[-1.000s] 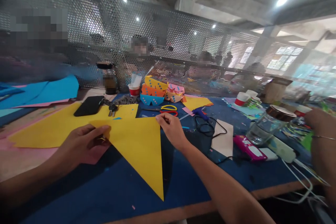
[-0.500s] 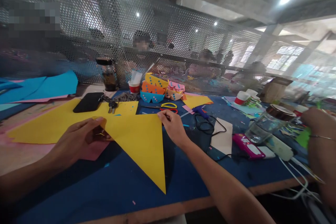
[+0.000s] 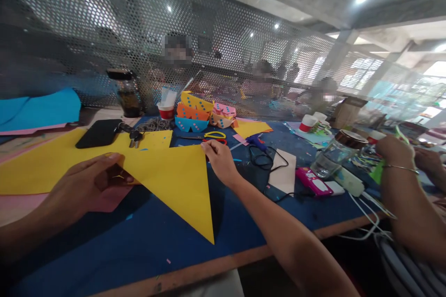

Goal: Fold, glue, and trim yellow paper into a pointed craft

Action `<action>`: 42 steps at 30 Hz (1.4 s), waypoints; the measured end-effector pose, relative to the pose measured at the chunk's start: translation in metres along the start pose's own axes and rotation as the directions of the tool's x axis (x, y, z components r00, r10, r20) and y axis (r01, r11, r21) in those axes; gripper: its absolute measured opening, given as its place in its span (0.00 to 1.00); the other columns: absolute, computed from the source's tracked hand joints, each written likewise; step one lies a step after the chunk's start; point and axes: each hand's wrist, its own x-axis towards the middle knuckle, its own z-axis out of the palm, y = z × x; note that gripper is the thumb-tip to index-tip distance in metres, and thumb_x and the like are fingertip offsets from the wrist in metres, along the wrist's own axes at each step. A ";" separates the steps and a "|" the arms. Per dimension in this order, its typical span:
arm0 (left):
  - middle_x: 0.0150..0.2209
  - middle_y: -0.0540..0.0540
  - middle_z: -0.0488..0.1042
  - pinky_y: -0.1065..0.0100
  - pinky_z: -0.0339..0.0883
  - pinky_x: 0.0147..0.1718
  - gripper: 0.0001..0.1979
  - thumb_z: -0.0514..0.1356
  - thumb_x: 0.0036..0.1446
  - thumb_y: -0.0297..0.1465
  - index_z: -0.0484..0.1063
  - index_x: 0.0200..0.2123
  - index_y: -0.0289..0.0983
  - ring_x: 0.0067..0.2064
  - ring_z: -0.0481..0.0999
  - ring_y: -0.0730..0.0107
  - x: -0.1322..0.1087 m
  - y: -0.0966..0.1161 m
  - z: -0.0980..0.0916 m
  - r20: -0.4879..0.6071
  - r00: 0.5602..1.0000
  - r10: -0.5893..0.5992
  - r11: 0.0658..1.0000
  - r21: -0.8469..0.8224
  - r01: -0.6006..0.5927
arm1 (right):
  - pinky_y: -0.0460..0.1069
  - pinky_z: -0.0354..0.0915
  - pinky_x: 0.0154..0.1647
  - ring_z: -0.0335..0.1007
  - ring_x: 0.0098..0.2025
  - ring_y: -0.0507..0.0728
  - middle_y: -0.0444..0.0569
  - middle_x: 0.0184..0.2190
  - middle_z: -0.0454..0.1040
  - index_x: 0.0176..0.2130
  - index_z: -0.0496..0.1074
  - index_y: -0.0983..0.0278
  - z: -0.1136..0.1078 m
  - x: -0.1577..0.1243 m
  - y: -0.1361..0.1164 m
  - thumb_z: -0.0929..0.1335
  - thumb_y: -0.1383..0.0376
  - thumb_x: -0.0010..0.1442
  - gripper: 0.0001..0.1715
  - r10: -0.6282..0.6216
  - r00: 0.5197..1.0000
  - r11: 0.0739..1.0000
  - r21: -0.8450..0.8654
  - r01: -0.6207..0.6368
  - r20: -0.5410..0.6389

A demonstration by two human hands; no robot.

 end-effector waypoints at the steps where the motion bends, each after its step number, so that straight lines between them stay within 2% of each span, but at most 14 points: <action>1: 0.34 0.42 0.90 0.62 0.90 0.33 0.28 0.88 0.36 0.54 0.87 0.30 0.39 0.33 0.89 0.57 0.000 0.000 0.001 -0.001 1.000 0.001 1.000 0.003 -0.001 | 0.53 0.63 0.38 0.66 0.35 0.58 0.45 0.30 0.70 0.33 0.73 0.57 0.000 0.000 0.000 0.73 0.33 0.68 0.33 0.000 1.000 1.000 0.000 0.000 -0.001; 6: 0.33 0.42 0.90 0.60 0.92 0.34 0.30 0.88 0.33 0.55 0.86 0.29 0.40 0.31 0.88 0.55 -0.002 0.002 0.002 -0.006 1.000 -0.006 1.000 0.002 0.006 | 0.53 0.62 0.39 0.66 0.35 0.58 0.45 0.31 0.71 0.33 0.73 0.58 -0.001 0.000 -0.003 0.73 0.34 0.67 0.32 0.004 1.000 1.000 0.014 -0.004 -0.006; 11: 0.33 0.42 0.90 0.64 0.90 0.32 0.30 0.89 0.31 0.53 0.86 0.29 0.40 0.29 0.87 0.60 0.000 0.001 0.002 -0.012 1.000 -0.015 1.000 -0.009 0.015 | 0.52 0.64 0.39 0.67 0.36 0.58 0.45 0.31 0.72 0.33 0.73 0.58 0.001 0.000 -0.005 0.73 0.34 0.67 0.32 0.014 1.000 0.999 0.038 -0.014 -0.014; 17: 0.32 0.41 0.90 0.63 0.90 0.33 0.26 0.87 0.37 0.50 0.86 0.31 0.39 0.30 0.88 0.57 0.003 -0.003 -0.002 0.004 1.000 -0.007 1.000 0.001 0.007 | 0.52 0.63 0.37 0.66 0.36 0.58 0.45 0.31 0.70 0.32 0.72 0.58 0.001 -0.001 -0.006 0.74 0.33 0.67 0.34 0.022 1.000 0.998 0.066 -0.021 -0.018; 23: 0.33 0.41 0.90 0.63 0.90 0.33 0.20 0.84 0.46 0.46 0.88 0.32 0.39 0.30 0.88 0.58 0.004 -0.004 -0.005 0.023 1.000 0.005 1.000 -0.002 -0.005 | 0.52 0.68 0.39 0.69 0.36 0.59 0.45 0.31 0.71 0.32 0.70 0.57 0.002 0.001 -0.003 0.74 0.33 0.69 0.34 0.041 0.999 0.997 0.067 -0.041 -0.002; 29: 0.35 0.39 0.90 0.59 0.92 0.38 0.23 0.85 0.48 0.50 0.90 0.34 0.37 0.34 0.89 0.55 0.007 -0.007 -0.006 0.059 0.998 0.013 1.000 -0.008 -0.013 | 0.53 0.73 0.41 0.73 0.38 0.60 0.47 0.32 0.74 0.31 0.71 0.56 0.001 0.001 -0.002 0.72 0.34 0.72 0.33 0.054 0.999 0.997 0.054 -0.054 0.006; 35: 0.39 0.39 0.92 0.60 0.92 0.41 0.22 0.84 0.51 0.49 0.90 0.38 0.39 0.37 0.90 0.54 0.011 -0.014 -0.011 0.055 0.998 0.020 1.000 -0.015 -0.020 | 0.53 0.69 0.39 0.70 0.36 0.59 0.45 0.31 0.73 0.34 0.75 0.58 0.000 0.002 -0.004 0.75 0.29 0.65 0.37 0.027 1.000 0.999 0.035 -0.027 0.002; 38: 0.38 0.40 0.91 0.59 0.92 0.41 0.24 0.84 0.49 0.50 0.90 0.39 0.38 0.36 0.90 0.54 0.010 -0.014 -0.011 0.058 0.998 0.012 1.000 -0.004 -0.012 | 0.53 0.67 0.38 0.69 0.35 0.58 0.45 0.29 0.72 0.33 0.74 0.58 0.000 0.003 -0.004 0.75 0.28 0.65 0.38 0.012 1.000 0.999 0.030 -0.012 -0.003; 42: 0.37 0.40 0.90 0.63 0.91 0.38 0.23 0.84 0.50 0.49 0.89 0.37 0.37 0.35 0.89 0.57 0.009 -0.013 -0.010 0.040 0.999 0.019 1.000 0.013 -0.019 | 0.52 0.65 0.37 0.68 0.35 0.58 0.45 0.29 0.72 0.33 0.74 0.58 0.000 0.004 -0.003 0.75 0.28 0.65 0.39 0.008 1.000 1.000 0.024 -0.008 -0.009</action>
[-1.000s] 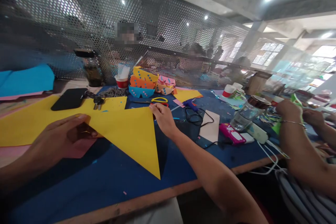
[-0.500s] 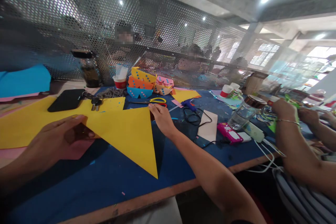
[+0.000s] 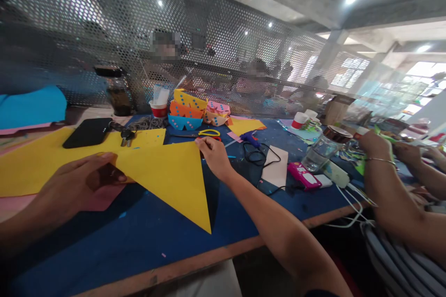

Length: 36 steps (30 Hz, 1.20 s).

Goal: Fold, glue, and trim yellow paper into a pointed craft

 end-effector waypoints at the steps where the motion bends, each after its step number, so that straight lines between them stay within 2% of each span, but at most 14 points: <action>1: 0.37 0.40 0.91 0.63 0.90 0.37 0.23 0.84 0.50 0.49 0.88 0.37 0.37 0.34 0.88 0.58 0.000 0.000 0.001 -0.005 1.000 0.004 1.000 0.002 -0.004 | 0.52 0.65 0.36 0.68 0.35 0.58 0.45 0.29 0.71 0.33 0.73 0.58 0.000 0.000 0.001 0.75 0.28 0.66 0.38 0.002 1.000 1.000 -0.001 -0.002 0.000; 7: 0.36 0.40 0.90 0.60 0.91 0.39 0.26 0.84 0.47 0.51 0.89 0.37 0.36 0.35 0.89 0.55 -0.003 0.006 0.005 0.009 1.000 0.003 1.000 0.005 -0.003 | 0.52 0.70 0.38 0.72 0.37 0.59 0.46 0.31 0.74 0.33 0.73 0.57 -0.001 -0.001 0.002 0.73 0.29 0.69 0.37 0.027 0.998 1.000 0.004 -0.027 0.052; 10: 0.38 0.38 0.91 0.59 0.92 0.41 0.27 0.85 0.47 0.50 0.90 0.39 0.35 0.36 0.90 0.55 -0.002 0.009 0.006 0.007 1.000 -0.009 1.000 -0.012 0.009 | 0.51 0.70 0.39 0.75 0.37 0.59 0.45 0.32 0.77 0.35 0.75 0.58 0.000 -0.002 0.001 0.77 0.31 0.66 0.35 0.050 0.992 0.999 -0.002 -0.050 0.118; 15: 0.38 0.43 0.91 0.62 0.91 0.39 0.20 0.83 0.49 0.44 0.87 0.39 0.38 0.35 0.89 0.59 0.005 0.012 0.003 -0.047 0.999 0.022 0.998 -0.062 -0.025 | 0.51 0.71 0.40 0.79 0.38 0.59 0.46 0.34 0.82 0.39 0.76 0.58 0.001 -0.002 -0.001 0.83 0.36 0.61 0.32 0.097 0.968 0.995 -0.014 -0.097 0.232; 21: 0.35 0.44 0.89 0.62 0.90 0.40 0.19 0.82 0.51 0.42 0.83 0.38 0.37 0.35 0.89 0.60 0.009 0.011 0.001 -0.052 0.998 0.040 0.996 -0.083 -0.044 | 0.52 0.73 0.43 0.80 0.39 0.60 0.47 0.34 0.82 0.34 0.76 0.59 0.001 0.000 0.002 0.84 0.38 0.60 0.32 0.082 0.976 0.996 -0.037 -0.076 0.204; 25: 0.37 0.44 0.89 0.61 0.89 0.42 0.19 0.81 0.54 0.42 0.83 0.40 0.36 0.35 0.89 0.62 0.010 0.012 0.000 -0.024 0.999 0.045 0.996 -0.073 -0.047 | 0.54 0.77 0.45 0.83 0.43 0.63 0.48 0.35 0.84 0.35 0.77 0.58 0.001 0.002 0.004 0.84 0.39 0.63 0.30 0.076 0.983 0.997 -0.038 -0.070 0.166; 31: 0.32 0.47 0.86 0.57 0.87 0.43 0.17 0.81 0.54 0.40 0.81 0.36 0.38 0.32 0.87 0.61 0.011 0.013 0.001 -0.031 0.996 0.087 0.995 -0.039 -0.088 | 0.53 0.75 0.42 0.81 0.41 0.62 0.48 0.33 0.81 0.34 0.76 0.58 -0.002 0.005 0.005 0.84 0.40 0.62 0.30 0.071 0.991 0.997 -0.049 -0.066 0.114; 36: 0.32 0.45 0.87 0.58 0.87 0.42 0.18 0.80 0.55 0.42 0.82 0.37 0.37 0.33 0.88 0.60 0.011 0.014 0.003 -0.015 0.994 0.108 0.994 -0.008 -0.109 | 0.53 0.74 0.43 0.81 0.42 0.61 0.48 0.36 0.83 0.37 0.77 0.58 -0.005 0.006 0.006 0.82 0.38 0.62 0.30 0.045 0.996 0.998 -0.036 -0.042 0.083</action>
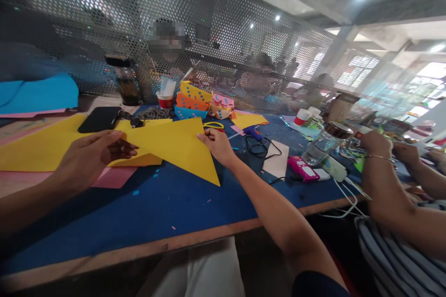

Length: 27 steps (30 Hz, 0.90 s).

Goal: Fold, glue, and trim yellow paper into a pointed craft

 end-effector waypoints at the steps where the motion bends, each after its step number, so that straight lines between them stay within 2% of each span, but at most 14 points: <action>1: 0.33 0.44 0.88 0.58 0.87 0.42 0.18 0.80 0.55 0.42 0.82 0.38 0.37 0.34 0.88 0.60 0.000 0.000 0.000 0.001 1.000 0.003 1.000 0.009 -0.003 | 0.52 0.73 0.43 0.81 0.42 0.61 0.48 0.36 0.83 0.37 0.77 0.58 -0.001 0.000 0.001 0.81 0.38 0.63 0.29 -0.003 1.000 1.000 -0.001 0.003 -0.006; 6: 0.34 0.41 0.90 0.59 0.87 0.41 0.19 0.78 0.57 0.45 0.81 0.38 0.38 0.34 0.89 0.59 0.002 0.001 0.001 0.011 1.000 0.027 0.997 0.074 -0.027 | 0.51 0.70 0.40 0.77 0.39 0.59 0.46 0.33 0.79 0.35 0.75 0.58 -0.005 0.002 0.002 0.81 0.40 0.63 0.28 -0.016 0.999 1.000 -0.016 0.015 -0.039; 11: 0.33 0.39 0.90 0.59 0.85 0.37 0.22 0.78 0.56 0.51 0.81 0.37 0.38 0.33 0.88 0.56 0.001 0.002 0.001 0.033 0.995 0.089 0.980 0.178 -0.094 | 0.51 0.72 0.40 0.80 0.41 0.61 0.49 0.35 0.82 0.35 0.76 0.58 -0.004 0.003 0.003 0.80 0.38 0.63 0.30 -0.029 0.999 0.999 -0.027 0.028 -0.043; 16: 0.33 0.40 0.90 0.62 0.80 0.32 0.25 0.77 0.54 0.55 0.82 0.35 0.39 0.30 0.84 0.61 0.001 0.007 0.000 0.054 0.983 0.173 0.931 0.318 -0.181 | 0.51 0.72 0.40 0.81 0.41 0.61 0.49 0.36 0.83 0.36 0.76 0.59 -0.004 0.005 0.008 0.79 0.39 0.65 0.29 -0.055 0.997 0.997 -0.052 0.053 -0.048; 20: 0.31 0.44 0.88 0.64 0.77 0.31 0.24 0.73 0.57 0.56 0.82 0.34 0.40 0.29 0.82 0.64 0.001 0.010 -0.001 0.074 0.967 0.243 0.878 0.406 -0.252 | 0.51 0.73 0.41 0.80 0.42 0.61 0.48 0.35 0.81 0.36 0.76 0.59 -0.007 0.008 0.009 0.80 0.41 0.66 0.27 -0.067 0.996 0.995 -0.074 0.063 -0.060; 27: 0.30 0.45 0.87 0.64 0.77 0.32 0.24 0.68 0.60 0.56 0.83 0.35 0.39 0.30 0.84 0.64 0.004 0.009 -0.002 0.109 0.948 0.297 0.807 0.501 -0.311 | 0.52 0.73 0.42 0.80 0.42 0.61 0.48 0.36 0.81 0.36 0.74 0.58 -0.008 0.012 0.013 0.79 0.39 0.66 0.29 -0.103 0.993 0.992 -0.077 0.098 -0.063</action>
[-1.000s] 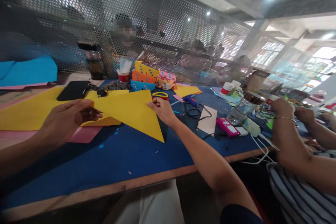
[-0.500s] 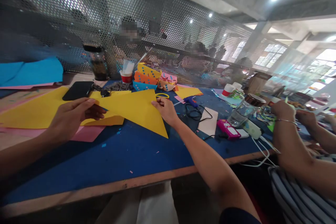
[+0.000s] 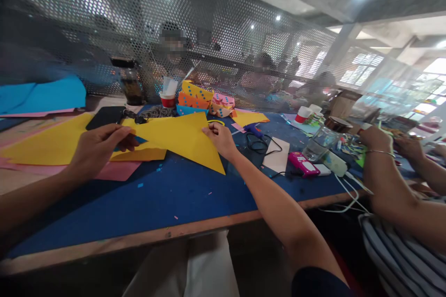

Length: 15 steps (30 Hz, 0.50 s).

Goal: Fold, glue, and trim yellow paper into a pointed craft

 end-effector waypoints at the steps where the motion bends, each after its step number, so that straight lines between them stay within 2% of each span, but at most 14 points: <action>1: 0.30 0.45 0.87 0.64 0.77 0.32 0.24 0.67 0.60 0.56 0.83 0.35 0.39 0.30 0.84 0.64 0.001 -0.001 0.000 0.000 1.000 0.004 1.000 0.010 -0.004 | 0.52 0.73 0.43 0.80 0.42 0.61 0.48 0.37 0.81 0.37 0.75 0.58 0.000 0.000 0.001 0.79 0.38 0.65 0.30 -0.007 1.000 1.000 0.002 0.007 0.003; 11: 0.32 0.46 0.87 0.64 0.79 0.36 0.19 0.64 0.67 0.49 0.81 0.38 0.39 0.32 0.83 0.67 0.003 -0.009 -0.002 0.008 0.999 0.048 0.996 0.069 -0.048 | 0.54 0.76 0.47 0.83 0.46 0.63 0.51 0.41 0.85 0.39 0.77 0.58 0.000 0.004 0.002 0.79 0.35 0.66 0.31 -0.040 0.999 0.999 0.009 0.040 0.019; 15: 0.31 0.47 0.87 0.65 0.80 0.36 0.20 0.64 0.67 0.50 0.82 0.38 0.38 0.31 0.83 0.66 0.003 -0.007 -0.004 0.008 0.997 0.071 0.993 0.090 -0.071 | 0.53 0.76 0.45 0.82 0.44 0.62 0.50 0.39 0.85 0.38 0.76 0.59 0.002 0.006 0.001 0.79 0.35 0.66 0.32 -0.052 0.999 0.999 0.002 0.052 0.006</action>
